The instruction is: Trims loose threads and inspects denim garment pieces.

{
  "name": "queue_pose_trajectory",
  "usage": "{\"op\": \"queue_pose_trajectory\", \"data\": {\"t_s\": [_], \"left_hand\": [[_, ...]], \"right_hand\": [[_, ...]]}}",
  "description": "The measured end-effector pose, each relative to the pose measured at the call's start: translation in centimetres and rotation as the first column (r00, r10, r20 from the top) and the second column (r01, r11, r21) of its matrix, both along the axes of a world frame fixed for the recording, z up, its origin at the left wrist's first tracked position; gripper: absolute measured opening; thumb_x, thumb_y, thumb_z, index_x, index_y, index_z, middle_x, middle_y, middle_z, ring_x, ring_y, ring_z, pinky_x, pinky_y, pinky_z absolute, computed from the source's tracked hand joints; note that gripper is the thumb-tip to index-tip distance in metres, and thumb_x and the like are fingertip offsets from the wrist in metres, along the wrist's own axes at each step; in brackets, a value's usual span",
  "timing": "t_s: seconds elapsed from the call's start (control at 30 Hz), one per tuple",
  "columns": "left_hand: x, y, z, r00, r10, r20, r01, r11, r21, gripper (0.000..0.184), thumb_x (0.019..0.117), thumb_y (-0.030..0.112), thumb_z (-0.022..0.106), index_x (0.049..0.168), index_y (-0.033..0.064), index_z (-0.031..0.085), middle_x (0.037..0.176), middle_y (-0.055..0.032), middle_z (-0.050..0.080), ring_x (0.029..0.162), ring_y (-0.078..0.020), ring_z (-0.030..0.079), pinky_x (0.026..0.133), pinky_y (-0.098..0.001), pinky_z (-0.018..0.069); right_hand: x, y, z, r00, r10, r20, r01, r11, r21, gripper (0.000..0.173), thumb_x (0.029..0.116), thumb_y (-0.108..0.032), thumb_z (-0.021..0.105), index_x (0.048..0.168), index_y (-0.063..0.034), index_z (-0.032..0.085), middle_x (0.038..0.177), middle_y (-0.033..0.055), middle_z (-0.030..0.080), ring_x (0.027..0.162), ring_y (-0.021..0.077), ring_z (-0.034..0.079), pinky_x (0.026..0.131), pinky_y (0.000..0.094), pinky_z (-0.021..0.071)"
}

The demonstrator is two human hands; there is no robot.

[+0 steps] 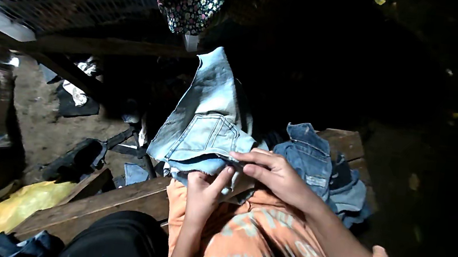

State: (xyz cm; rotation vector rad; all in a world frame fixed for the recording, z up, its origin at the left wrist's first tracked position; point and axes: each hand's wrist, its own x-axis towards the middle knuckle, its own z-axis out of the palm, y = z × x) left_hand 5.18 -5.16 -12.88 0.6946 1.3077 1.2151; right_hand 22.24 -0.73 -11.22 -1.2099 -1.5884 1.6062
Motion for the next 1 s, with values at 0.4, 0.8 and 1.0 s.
{"op": "queue_pose_trajectory", "data": {"t_s": [0.4, 0.8, 1.0], "left_hand": [[-0.4, -0.7, -0.2, 0.998, -0.060, -0.027, 0.061, 0.997, 0.041, 0.021, 0.0803, -0.008, 0.063, 0.086, 0.0102, 0.072, 0.079, 0.0110, 0.074, 0.074, 0.0033, 0.069, 0.072, -0.0182, 0.0597], [-0.9, -0.7, 0.0, 0.985, -0.077, -0.154, 0.093, 0.991, 0.100, 0.006, 0.0870, 0.001, 0.066, 0.088, 0.0033, 0.072, 0.079, 0.0101, 0.072, 0.074, 0.0058, 0.067, 0.071, -0.0159, 0.0574], [0.0, -0.3, 1.1, 0.967, 0.017, -0.256, -0.016, 1.000, 0.007, 0.007, 0.0807, -0.007, 0.067, 0.087, -0.0036, 0.068, 0.076, 0.0037, 0.071, 0.073, 0.0054, 0.066, 0.073, -0.0174, 0.0571]], "right_hand": [[-0.6, -1.4, 0.0, 0.847, -0.166, 0.504, -0.162, 0.823, 0.544, 0.040, 0.0976, -0.042, 0.059, 0.130, -0.0223, 0.072, 0.085, 0.0075, 0.063, 0.060, 0.0150, 0.058, 0.048, 0.0274, 0.0455], [-0.6, 0.0, -0.1, 0.994, 0.003, 0.105, -0.017, 0.991, 0.136, 0.033, 0.0983, -0.027, 0.063, 0.125, -0.0108, 0.074, 0.095, 0.0042, 0.067, 0.087, 0.0040, 0.060, 0.080, 0.0185, 0.0497], [-0.5, 0.8, 1.0, 0.988, 0.082, 0.127, -0.096, 0.990, 0.103, 0.034, 0.0992, -0.021, 0.062, 0.129, -0.0082, 0.071, 0.107, 0.0136, 0.071, 0.099, 0.0203, 0.066, 0.089, 0.0386, 0.0535]]}}
